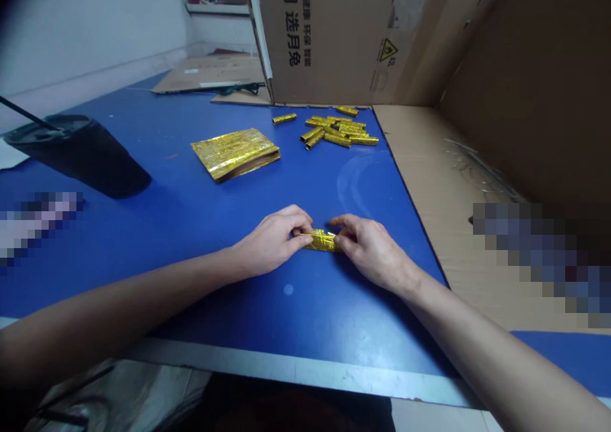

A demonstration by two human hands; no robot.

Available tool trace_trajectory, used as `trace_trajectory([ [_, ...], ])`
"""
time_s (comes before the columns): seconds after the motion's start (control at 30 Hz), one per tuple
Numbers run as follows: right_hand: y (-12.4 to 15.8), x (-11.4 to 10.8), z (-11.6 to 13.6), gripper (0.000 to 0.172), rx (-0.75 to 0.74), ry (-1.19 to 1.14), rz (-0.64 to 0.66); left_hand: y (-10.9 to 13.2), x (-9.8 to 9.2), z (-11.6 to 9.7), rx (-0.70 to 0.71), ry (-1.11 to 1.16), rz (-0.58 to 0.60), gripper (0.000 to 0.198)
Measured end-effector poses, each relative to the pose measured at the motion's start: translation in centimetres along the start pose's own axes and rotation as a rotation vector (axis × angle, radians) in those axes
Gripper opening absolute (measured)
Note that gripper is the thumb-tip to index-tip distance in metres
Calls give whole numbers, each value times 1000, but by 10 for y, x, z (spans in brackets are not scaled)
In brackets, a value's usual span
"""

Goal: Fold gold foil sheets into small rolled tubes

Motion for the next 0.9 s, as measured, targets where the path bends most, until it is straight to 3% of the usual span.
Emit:
trace_trajectory([
  [0.33, 2, 0, 5, 16, -25, 76, 10, 0, 0, -3, 57, -101, 28, 8],
  [0.47, 1, 2, 3, 16, -23, 88, 26, -2, 1, -3, 57, -112, 49, 17],
  [0.6, 2, 3, 4, 16, -40, 85, 50, -3, -1, -6, -8, -109, 151, 27],
  [0.73, 6, 2, 7, 16, -109, 95, 102, -2, -5, -11, -50, -96, 273, 24],
  [0.9, 9, 0, 10, 17, -190, 58, 162, 4, -1, -16, 30, -174, 274, 16],
])
Point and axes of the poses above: each hand's wrist, its own y-axis away from the middle knuckle, its own x-axis out of the palm, z = x × y, the point moved 2 cm from there along -y, towards the middle knuckle, and after that the axes turned 2 degrees about z, right-handed, at the moved point
